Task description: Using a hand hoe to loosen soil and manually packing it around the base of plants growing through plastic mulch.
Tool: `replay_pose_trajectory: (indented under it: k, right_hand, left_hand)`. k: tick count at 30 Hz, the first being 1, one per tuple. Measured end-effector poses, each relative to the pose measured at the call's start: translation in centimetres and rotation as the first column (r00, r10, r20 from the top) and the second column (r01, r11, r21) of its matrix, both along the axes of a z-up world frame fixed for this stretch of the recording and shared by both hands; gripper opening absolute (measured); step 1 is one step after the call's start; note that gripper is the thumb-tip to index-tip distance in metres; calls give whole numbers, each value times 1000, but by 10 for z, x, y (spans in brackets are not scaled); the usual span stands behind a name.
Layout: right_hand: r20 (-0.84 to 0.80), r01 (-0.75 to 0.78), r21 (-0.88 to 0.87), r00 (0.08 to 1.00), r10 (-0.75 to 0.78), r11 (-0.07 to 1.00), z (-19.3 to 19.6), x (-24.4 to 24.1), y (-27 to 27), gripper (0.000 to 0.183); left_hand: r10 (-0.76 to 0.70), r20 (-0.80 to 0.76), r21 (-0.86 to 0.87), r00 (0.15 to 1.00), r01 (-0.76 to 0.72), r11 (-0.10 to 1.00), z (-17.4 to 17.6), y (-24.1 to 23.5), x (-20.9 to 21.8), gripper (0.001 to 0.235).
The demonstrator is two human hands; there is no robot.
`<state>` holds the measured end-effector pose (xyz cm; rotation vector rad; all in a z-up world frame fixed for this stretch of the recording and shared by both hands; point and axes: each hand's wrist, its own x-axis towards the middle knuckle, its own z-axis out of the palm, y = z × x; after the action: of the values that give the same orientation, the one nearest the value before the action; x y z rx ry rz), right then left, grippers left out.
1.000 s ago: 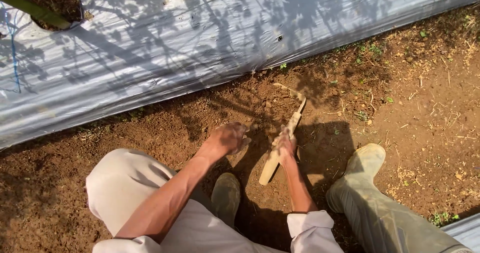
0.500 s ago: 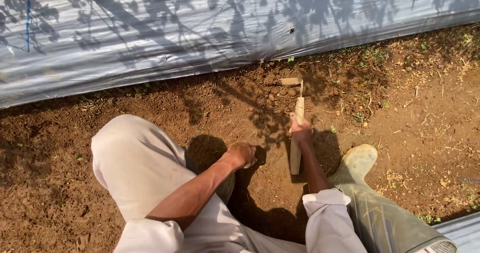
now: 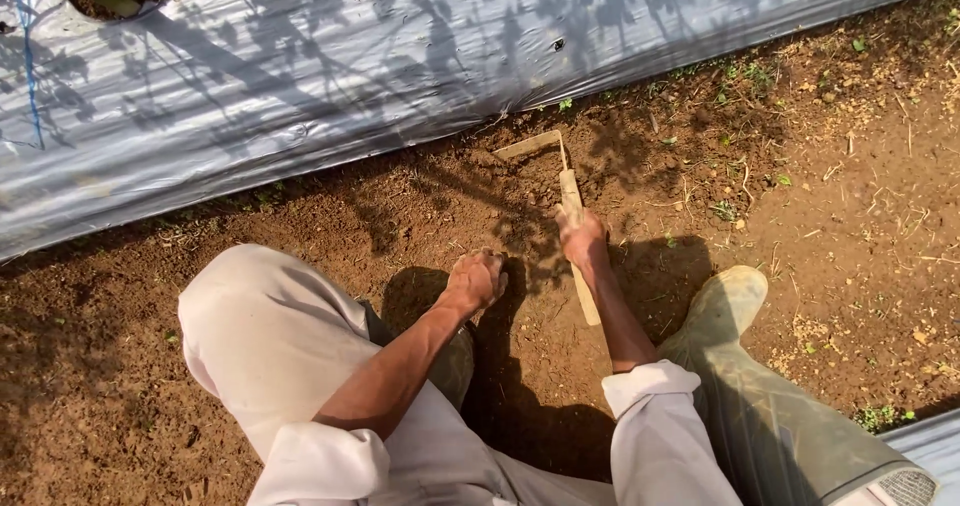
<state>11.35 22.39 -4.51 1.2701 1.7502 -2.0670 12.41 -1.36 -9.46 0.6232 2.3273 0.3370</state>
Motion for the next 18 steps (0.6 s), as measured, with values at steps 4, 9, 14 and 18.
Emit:
replay_pose_trajectory:
  k: [4, 9, 14, 18]
  right_hand:
    - [157, -354, 505, 934, 320, 787, 34, 13, 9, 31]
    - [87, -219, 527, 975, 204, 821, 41, 49, 31, 27]
    - [-41, 223, 393, 973, -226, 892, 9, 66, 54, 38]
    - [-60, 448, 356, 887, -458, 820, -43, 73, 51, 34]
  left_hand:
    - [307, -379, 46, 873, -313, 949, 43, 32, -66, 58]
    - [642, -386, 408, 663, -502, 763, 31, 62, -65, 70]
    - [713, -559, 663, 424, -288, 691, -35, 91, -92, 67]
    - [651, -573, 664, 498, -184, 725, -27, 130, -88, 65]
